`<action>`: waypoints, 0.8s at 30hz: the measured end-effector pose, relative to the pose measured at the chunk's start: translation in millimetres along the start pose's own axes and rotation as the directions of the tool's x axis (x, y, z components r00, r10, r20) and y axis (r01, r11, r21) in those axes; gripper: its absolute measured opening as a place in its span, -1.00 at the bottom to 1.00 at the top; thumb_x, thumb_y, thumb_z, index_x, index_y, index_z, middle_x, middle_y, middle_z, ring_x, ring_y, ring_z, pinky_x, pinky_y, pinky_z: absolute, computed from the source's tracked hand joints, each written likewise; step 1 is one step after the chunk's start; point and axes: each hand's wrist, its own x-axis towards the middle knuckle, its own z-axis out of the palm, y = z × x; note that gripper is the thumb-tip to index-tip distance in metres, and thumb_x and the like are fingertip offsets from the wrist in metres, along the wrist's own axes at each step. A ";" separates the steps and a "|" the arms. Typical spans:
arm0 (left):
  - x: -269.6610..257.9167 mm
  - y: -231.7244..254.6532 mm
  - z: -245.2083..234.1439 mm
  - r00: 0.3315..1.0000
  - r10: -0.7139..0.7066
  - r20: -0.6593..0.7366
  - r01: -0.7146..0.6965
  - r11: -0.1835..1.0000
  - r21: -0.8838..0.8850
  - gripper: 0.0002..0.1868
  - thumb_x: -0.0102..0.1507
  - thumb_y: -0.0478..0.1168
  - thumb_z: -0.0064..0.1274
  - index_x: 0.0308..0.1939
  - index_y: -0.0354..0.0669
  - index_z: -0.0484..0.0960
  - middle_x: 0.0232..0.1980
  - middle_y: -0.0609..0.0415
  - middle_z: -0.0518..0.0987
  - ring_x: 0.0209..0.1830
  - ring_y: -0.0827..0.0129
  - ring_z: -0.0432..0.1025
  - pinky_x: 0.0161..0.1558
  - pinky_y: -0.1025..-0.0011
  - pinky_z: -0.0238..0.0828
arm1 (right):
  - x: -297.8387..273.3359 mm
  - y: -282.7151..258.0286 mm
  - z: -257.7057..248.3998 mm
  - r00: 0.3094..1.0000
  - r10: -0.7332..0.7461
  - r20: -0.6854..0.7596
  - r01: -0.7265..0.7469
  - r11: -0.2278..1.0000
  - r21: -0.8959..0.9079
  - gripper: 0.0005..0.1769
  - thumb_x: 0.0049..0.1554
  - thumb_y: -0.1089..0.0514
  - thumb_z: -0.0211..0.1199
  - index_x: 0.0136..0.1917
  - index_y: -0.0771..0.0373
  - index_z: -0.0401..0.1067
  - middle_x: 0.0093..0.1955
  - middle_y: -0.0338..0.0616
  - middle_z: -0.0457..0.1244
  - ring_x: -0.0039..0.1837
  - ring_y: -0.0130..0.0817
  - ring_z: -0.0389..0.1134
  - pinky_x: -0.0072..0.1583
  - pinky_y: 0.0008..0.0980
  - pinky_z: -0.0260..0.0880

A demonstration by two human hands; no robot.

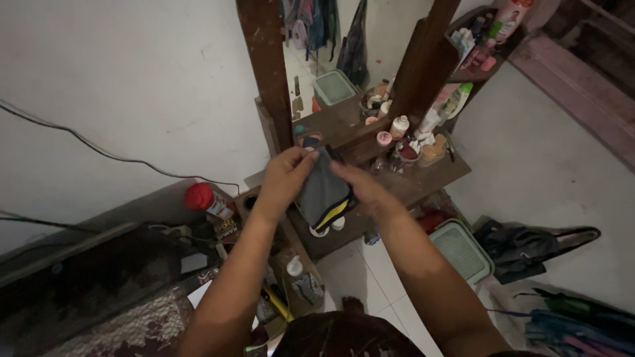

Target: The person wipes a wooden-framed mirror and the vanity surface with a cloth. They move several small cosmetic bottles and containers aside to reach the surface, then continue wiping the mirror and surrounding areas.

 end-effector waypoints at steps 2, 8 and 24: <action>2.2 1.9 -2.5 0.999 -0.038 -0.014 0.036 0.995 -0.094 -0.70 0.35 -0.06 0.12 -0.21 -0.28 0.65 -0.35 0.20 0.56 -0.36 0.61 0.38 -0.29 0.53 0.35 | -3.0 -5.6 3.8 0.995 -0.097 0.025 0.100 0.976 -0.192 -0.50 0.27 -0.04 0.23 0.31 0.37 0.42 0.16 -0.05 0.39 0.12 -0.28 0.44 0.19 -0.26 0.43; -5.7 2.5 -15.3 0.977 -0.215 -0.007 0.205 0.942 -0.265 -0.67 0.32 0.01 0.08 -0.13 -0.21 0.61 -0.40 0.19 0.53 -0.63 0.55 0.33 -0.65 0.51 0.23 | -21.7 -15.4 31.8 0.984 -0.179 -0.007 0.179 0.981 0.079 -0.58 0.26 0.01 0.14 0.26 0.34 0.40 0.12 -0.06 0.41 0.08 -0.25 0.48 0.17 -0.23 0.46; 5.7 -37.5 6.0 0.959 -0.285 0.002 0.284 0.956 -0.067 -0.65 0.37 0.02 0.06 -0.13 -0.24 0.59 -0.35 0.04 0.50 -0.44 0.32 0.34 -0.38 0.30 0.31 | -35.1 0.3 29.8 0.966 -0.180 -0.184 0.213 0.961 0.174 -0.52 0.23 -0.04 0.17 0.30 0.28 0.43 0.20 -0.06 0.39 0.18 -0.17 0.45 0.25 -0.12 0.41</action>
